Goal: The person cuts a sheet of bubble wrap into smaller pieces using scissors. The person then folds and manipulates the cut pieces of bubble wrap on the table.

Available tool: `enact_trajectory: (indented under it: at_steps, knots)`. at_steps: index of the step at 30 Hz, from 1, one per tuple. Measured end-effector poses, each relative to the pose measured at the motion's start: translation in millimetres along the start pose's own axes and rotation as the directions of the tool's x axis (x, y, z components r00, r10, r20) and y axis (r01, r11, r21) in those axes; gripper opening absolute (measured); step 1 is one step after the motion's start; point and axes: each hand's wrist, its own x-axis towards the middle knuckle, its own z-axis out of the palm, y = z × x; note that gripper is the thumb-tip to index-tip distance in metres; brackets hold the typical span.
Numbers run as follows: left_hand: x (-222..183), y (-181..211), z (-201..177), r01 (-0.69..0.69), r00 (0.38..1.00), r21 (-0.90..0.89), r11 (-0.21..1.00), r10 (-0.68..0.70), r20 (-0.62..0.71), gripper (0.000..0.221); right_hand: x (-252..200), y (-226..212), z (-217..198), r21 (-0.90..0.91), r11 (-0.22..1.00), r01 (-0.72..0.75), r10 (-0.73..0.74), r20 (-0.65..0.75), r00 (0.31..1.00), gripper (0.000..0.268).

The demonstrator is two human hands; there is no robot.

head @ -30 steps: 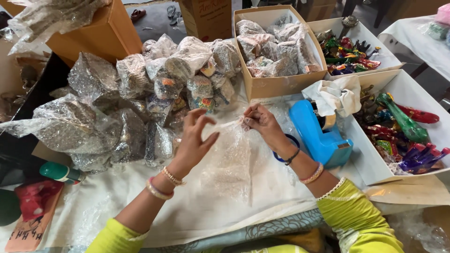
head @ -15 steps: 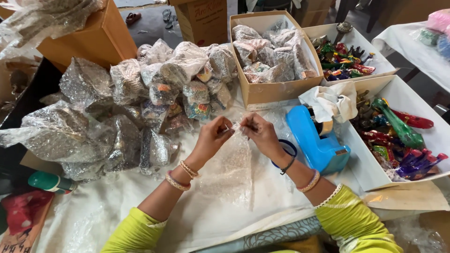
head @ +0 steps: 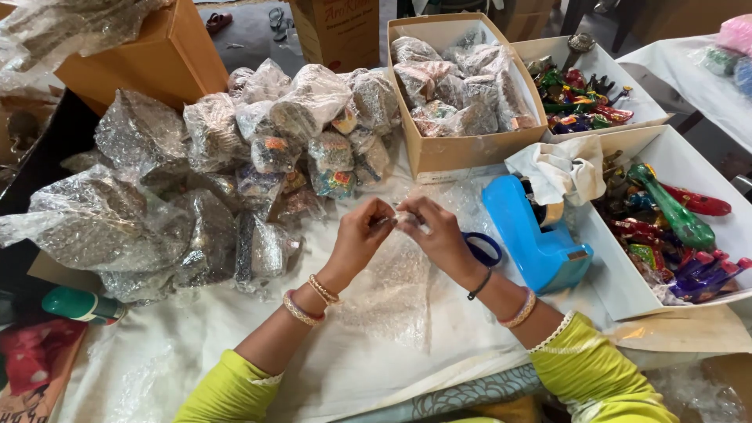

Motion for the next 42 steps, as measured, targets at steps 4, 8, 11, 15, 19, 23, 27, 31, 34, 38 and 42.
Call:
enact_trajectory:
  at_steps: [4,8,11,15,19,23,27,31,34,38,42]
  knots:
    - [1,15,0,0.02,1.0,0.061,0.998,-0.019,-0.003,0.018,-3,19,2,0.099,0.977,-0.19,0.19,0.011,0.982,0.012]
    - [3,16,-1,0.084,0.996,0.064,0.994,-0.084,-0.013,0.018,-2,25,2,0.314,0.916,-0.251,0.25,0.043,0.967,0.009]
    - [1,23,-2,0.082,0.997,0.097,0.992,-0.08,-0.023,0.019,-2,29,2,0.506,0.796,-0.333,0.309,0.134,0.942,0.012]
    - [-4,39,-3,-0.103,0.992,0.172,0.98,0.113,-0.048,0.019,2,26,-7,0.66,0.664,-0.351,0.284,0.211,0.935,0.022]
    - [-4,44,-4,-0.161,0.986,0.25,0.955,0.167,-0.004,0.016,1,22,-5,0.435,0.852,-0.289,0.198,0.244,0.949,0.018]
    - [-3,42,-2,-0.181,0.983,0.28,0.943,0.18,0.031,0.019,-7,37,3,0.367,0.854,-0.369,0.319,0.193,0.928,0.02]
    - [-3,38,0,-0.097,0.995,0.242,0.965,0.09,0.039,0.025,-8,46,6,0.614,0.678,-0.404,0.341,0.225,0.913,0.019]
    - [-2,36,-2,-0.093,0.995,0.233,0.968,0.083,0.051,0.025,-8,38,4,0.657,0.601,-0.455,0.39,0.256,0.885,0.019]
    - [-1,37,-2,-0.084,0.996,0.231,0.969,0.073,0.052,0.024,-7,35,3,0.681,0.57,-0.461,0.397,0.263,0.879,0.019]
    - [-2,38,-1,-0.096,0.995,0.218,0.971,0.085,0.06,0.023,-8,38,4,0.694,0.548,-0.467,0.428,0.247,0.869,0.019]
    - [-3,39,0,-0.13,0.991,0.24,0.962,0.115,0.072,0.025,-10,42,5,0.697,0.565,-0.442,0.415,0.223,0.882,0.018]
